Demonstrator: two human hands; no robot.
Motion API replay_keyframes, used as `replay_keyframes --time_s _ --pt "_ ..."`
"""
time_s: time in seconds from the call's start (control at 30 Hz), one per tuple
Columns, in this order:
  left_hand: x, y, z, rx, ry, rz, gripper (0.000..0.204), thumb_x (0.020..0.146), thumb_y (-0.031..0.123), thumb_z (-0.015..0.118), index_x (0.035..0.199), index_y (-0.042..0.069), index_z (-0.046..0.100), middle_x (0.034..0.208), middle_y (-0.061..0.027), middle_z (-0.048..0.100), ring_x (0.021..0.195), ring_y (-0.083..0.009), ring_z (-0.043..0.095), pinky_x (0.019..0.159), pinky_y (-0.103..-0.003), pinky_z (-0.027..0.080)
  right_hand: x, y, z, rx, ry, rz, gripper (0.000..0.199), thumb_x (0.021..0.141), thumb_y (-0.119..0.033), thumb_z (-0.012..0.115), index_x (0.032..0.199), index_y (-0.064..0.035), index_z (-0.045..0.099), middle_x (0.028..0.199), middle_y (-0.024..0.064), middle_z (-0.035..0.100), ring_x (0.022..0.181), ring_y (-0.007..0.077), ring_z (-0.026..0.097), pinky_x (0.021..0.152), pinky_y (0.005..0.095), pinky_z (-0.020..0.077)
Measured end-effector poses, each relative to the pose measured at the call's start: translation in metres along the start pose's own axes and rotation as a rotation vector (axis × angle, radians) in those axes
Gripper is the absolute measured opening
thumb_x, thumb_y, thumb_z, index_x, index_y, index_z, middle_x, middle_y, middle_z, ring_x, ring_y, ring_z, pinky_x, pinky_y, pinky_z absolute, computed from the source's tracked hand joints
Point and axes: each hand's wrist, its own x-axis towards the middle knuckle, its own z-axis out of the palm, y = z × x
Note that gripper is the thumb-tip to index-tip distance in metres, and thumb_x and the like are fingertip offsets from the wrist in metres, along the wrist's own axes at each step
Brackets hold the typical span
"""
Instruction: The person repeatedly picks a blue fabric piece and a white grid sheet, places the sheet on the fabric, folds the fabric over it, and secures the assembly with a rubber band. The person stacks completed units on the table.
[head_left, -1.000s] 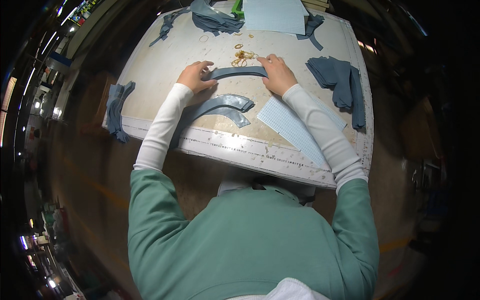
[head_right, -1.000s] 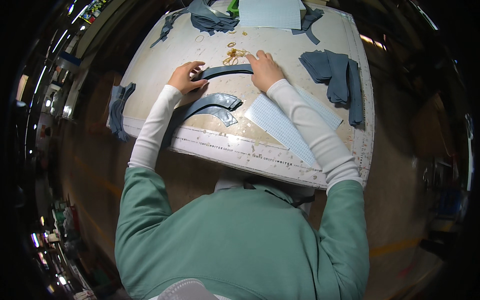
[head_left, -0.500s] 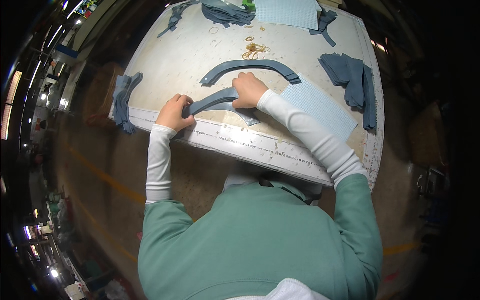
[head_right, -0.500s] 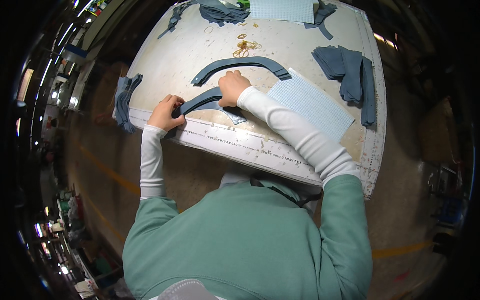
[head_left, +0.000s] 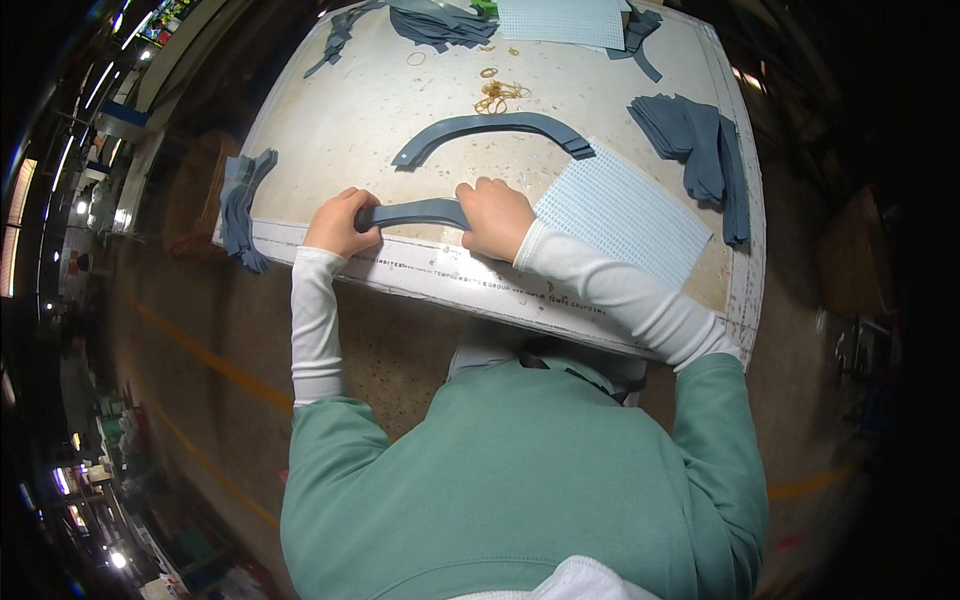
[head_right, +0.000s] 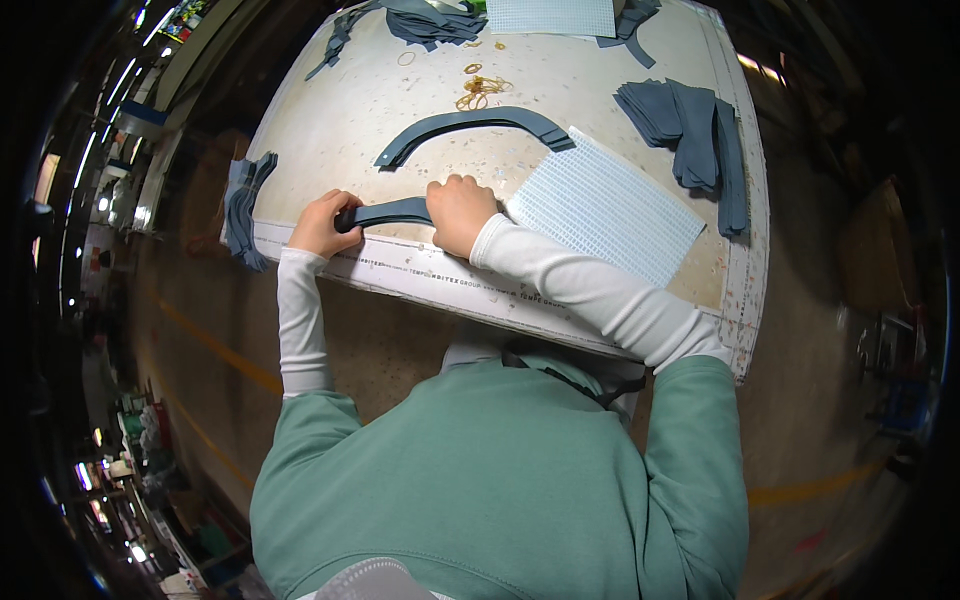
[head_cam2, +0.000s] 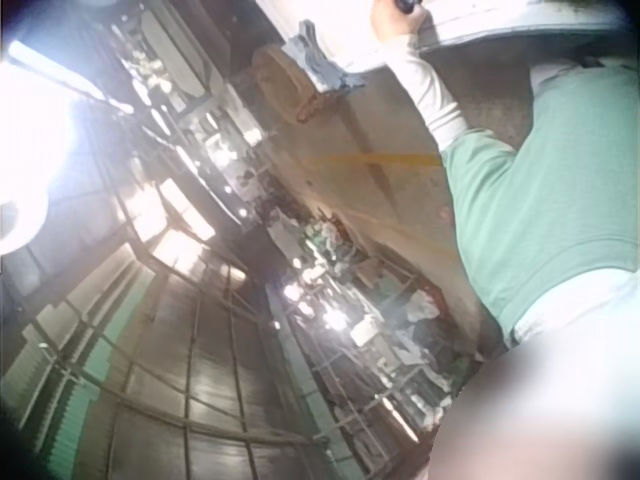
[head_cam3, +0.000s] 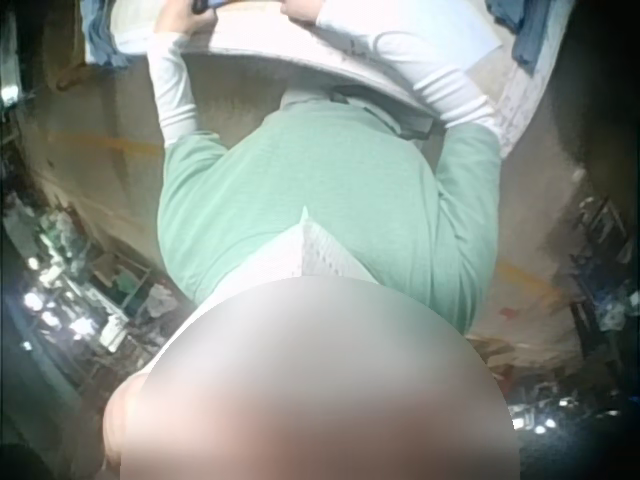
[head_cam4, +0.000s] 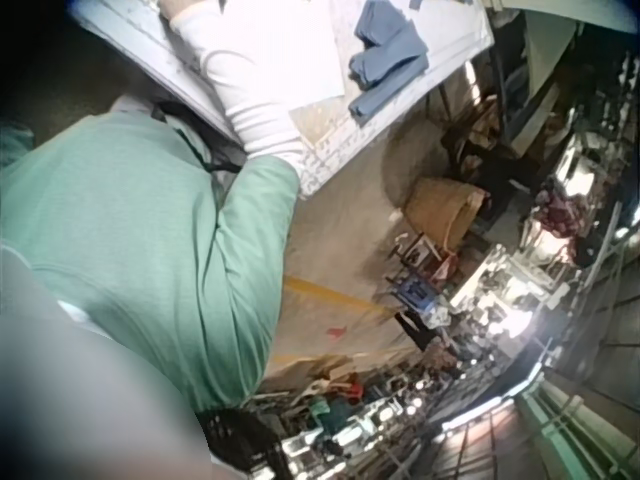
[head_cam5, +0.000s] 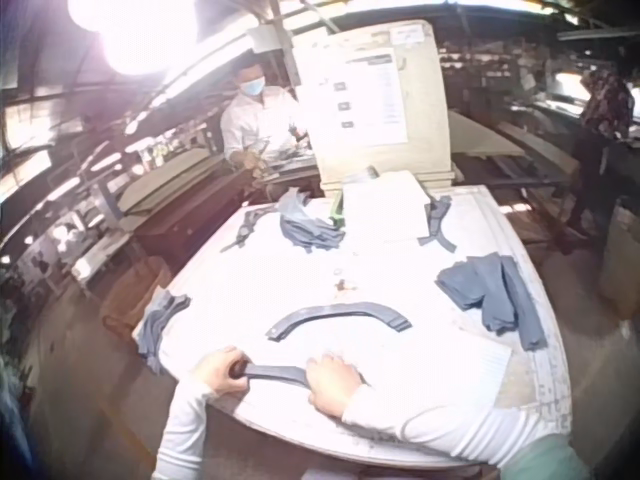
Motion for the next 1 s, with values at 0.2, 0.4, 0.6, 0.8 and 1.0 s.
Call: replay_keyframes --time_s 0.2,0.4,0.6,0.8,1.0 --pt "-0.020 0.030 0.006 -0.691 0.090 -0.283 0.024 0.094 0.024 0.062 0.095 0.001 0.066 0.074 -0.0045 0.065 0.066 -0.0140 0.063 0.059 -0.023 0.047 0.000 0.003 0.002 0.089 -0.067 0.070 0.031 0.069 -0.013 0.072 0.093 0.0036 0.062 0.102 0.0247 0.064 0.097 0.0374 0.064 0.082 0.0438 0.0552" --pt "-0.043 0.053 0.025 -1.403 -0.287 -0.487 0.046 0.104 0.037 0.043 0.128 0.000 0.053 0.088 -0.0028 0.067 0.069 -0.0100 0.061 0.072 -0.029 0.055 -0.027 -0.021 0.018 0.169 0.174 -0.159 0.023 0.073 -0.002 0.064 0.095 0.0034 0.059 0.102 0.0183 0.058 0.097 0.0339 0.061 0.080 0.0407 0.0543" --pt "-0.048 0.064 0.015 -1.455 -0.091 -0.339 0.030 0.102 0.028 0.050 0.117 0.005 0.060 0.091 -0.0014 0.065 0.084 -0.0105 0.064 0.078 -0.029 0.051 -0.052 -0.046 0.012 0.234 0.184 -0.529 0.062 0.072 -0.019 0.077 0.127 -0.0057 0.050 0.115 0.0132 0.052 0.104 0.0307 0.055 0.087 0.0392 0.0462" --pt "-0.037 0.087 -0.041 -1.339 -0.561 -0.122 0.033 0.103 0.030 0.047 0.110 0.000 0.059 0.067 0.0012 0.048 0.058 -0.0064 0.044 0.055 -0.022 0.038 -0.038 -0.028 -0.024 0.383 0.505 -0.529 0.056 0.070 -0.021 0.079 0.121 -0.0124 0.057 0.120 0.0106 0.058 0.115 0.0281 0.056 0.096 0.0430 0.0410" --pt "0.002 0.080 -0.066 -1.171 -0.889 0.065 0.036 0.102 0.031 0.048 0.110 -0.003 0.058 0.059 0.0001 0.051 0.052 -0.0053 0.049 0.048 -0.020 0.039 -0.029 0.018 -0.065 0.591 -0.049 -0.319 0.019 0.075 -0.013 0.067 0.094 -0.0067 0.067 0.072 0.0081 0.065 0.067 0.0182 0.064 0.064 0.0299 0.0483"
